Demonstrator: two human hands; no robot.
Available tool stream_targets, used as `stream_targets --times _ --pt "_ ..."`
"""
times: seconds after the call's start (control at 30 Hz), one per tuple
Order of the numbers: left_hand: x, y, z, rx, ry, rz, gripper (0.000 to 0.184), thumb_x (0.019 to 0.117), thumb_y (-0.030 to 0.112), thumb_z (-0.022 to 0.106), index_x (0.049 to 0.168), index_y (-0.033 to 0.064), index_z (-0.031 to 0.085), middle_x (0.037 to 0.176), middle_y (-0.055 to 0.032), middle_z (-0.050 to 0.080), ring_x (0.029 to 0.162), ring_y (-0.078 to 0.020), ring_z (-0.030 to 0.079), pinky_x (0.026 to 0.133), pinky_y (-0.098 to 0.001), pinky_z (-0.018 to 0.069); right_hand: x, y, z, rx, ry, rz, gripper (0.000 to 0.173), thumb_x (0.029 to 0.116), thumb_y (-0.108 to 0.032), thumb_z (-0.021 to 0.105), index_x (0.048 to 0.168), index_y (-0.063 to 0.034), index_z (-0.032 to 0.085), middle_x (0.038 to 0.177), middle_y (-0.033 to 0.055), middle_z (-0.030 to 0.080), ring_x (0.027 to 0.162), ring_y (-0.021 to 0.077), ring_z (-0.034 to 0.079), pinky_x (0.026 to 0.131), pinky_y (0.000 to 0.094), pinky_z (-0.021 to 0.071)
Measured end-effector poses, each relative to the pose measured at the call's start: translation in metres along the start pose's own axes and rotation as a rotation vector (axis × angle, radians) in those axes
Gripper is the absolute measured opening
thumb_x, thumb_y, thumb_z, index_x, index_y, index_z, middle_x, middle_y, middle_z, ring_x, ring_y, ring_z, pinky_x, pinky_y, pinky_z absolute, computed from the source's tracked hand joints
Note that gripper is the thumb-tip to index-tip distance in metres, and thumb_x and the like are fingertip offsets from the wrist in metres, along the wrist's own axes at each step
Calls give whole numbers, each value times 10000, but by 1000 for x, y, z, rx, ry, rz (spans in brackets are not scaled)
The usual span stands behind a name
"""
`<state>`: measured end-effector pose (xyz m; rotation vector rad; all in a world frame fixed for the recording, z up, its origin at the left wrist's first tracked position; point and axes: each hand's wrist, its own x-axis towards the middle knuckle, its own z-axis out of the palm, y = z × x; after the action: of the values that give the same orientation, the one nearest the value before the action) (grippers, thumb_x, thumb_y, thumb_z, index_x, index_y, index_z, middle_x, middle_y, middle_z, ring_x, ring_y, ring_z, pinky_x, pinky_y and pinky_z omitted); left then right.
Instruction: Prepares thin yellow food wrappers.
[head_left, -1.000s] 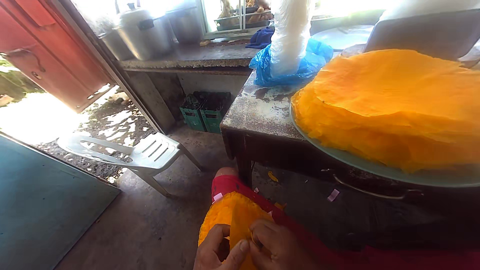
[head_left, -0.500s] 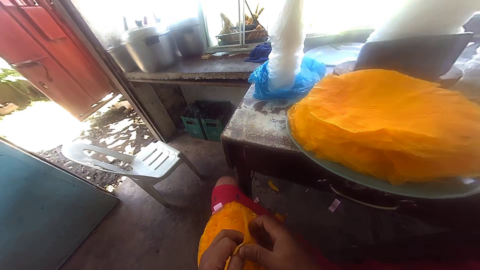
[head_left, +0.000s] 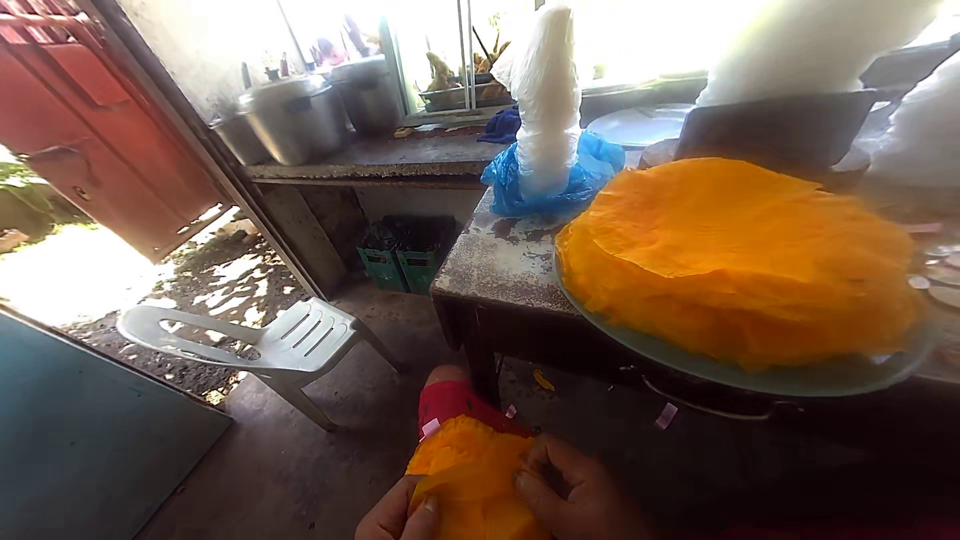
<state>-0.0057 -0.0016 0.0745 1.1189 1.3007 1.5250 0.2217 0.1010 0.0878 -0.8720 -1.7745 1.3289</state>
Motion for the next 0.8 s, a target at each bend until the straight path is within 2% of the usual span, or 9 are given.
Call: stream_targets --times 0.07,0.13,0.23,0.3,0.5,0.53,0.67,0.73,0.8 --pt "4 2 -1 201 -99 7 300 941 94 708 1208 -15 627 1180 -132 681 1054 -219 686 899 -412 603 1 0 2 -3 -89 -80 155 969 -140 673 867 -29 637 1011 102 670 879 142 649 729 291 562" --pt "8 9 6 355 -153 47 453 930 203 763 1296 -15 610 1263 -150 651 1117 -226 675 947 -415 603 2 -3 5 -59 -163 -162 169 977 -132 660 861 -13 632 1077 142 684 905 157 659 745 299 559" --pt "14 14 20 379 -130 170 167 993 136 686 1073 -9 706 965 -91 720 864 -159 710 778 -341 625 -1 -9 9 -104 -154 -225 155 972 -107 653 866 4 633 1009 151 695 831 160 658 701 301 554" --pt "18 16 23 408 -86 246 114 1007 92 649 973 6 716 861 -53 705 775 -117 689 712 -289 609 -3 -12 5 -79 -66 -186 129 963 -87 655 863 -10 629 994 124 701 800 135 652 674 285 549" --pt "27 25 13 403 111 292 104 1018 57 613 994 10 703 856 -27 721 744 -78 696 684 -244 614 -4 -17 -7 213 156 9 55 928 1 659 911 -30 617 1042 84 719 838 121 694 696 278 595" --pt "28 27 12 391 110 297 104 1021 55 607 1006 8 699 861 -26 723 747 -78 699 686 -244 616 -3 -16 -8 290 129 39 74 928 5 662 970 -22 608 1035 88 710 852 140 696 713 299 603" --pt "27 29 19 362 -39 348 109 1013 49 627 1039 -7 717 923 -54 744 807 -103 717 743 -285 629 4 -17 -5 489 -113 160 477 940 -99 710 1354 22 505 1083 137 705 950 230 709 820 414 610" --pt "27 28 26 332 -134 371 118 1011 42 630 1060 -24 715 932 -80 747 814 -130 722 756 -320 635 6 -19 3 438 -152 229 583 909 -215 795 1367 12 514 1108 138 720 995 242 723 881 439 619" --pt "25 26 32 306 -196 371 133 1015 31 617 1082 -44 703 936 -95 743 823 -141 720 767 -336 632 8 -16 11 361 -142 248 554 879 -290 834 1267 3 567 1070 113 717 983 216 719 889 422 617"
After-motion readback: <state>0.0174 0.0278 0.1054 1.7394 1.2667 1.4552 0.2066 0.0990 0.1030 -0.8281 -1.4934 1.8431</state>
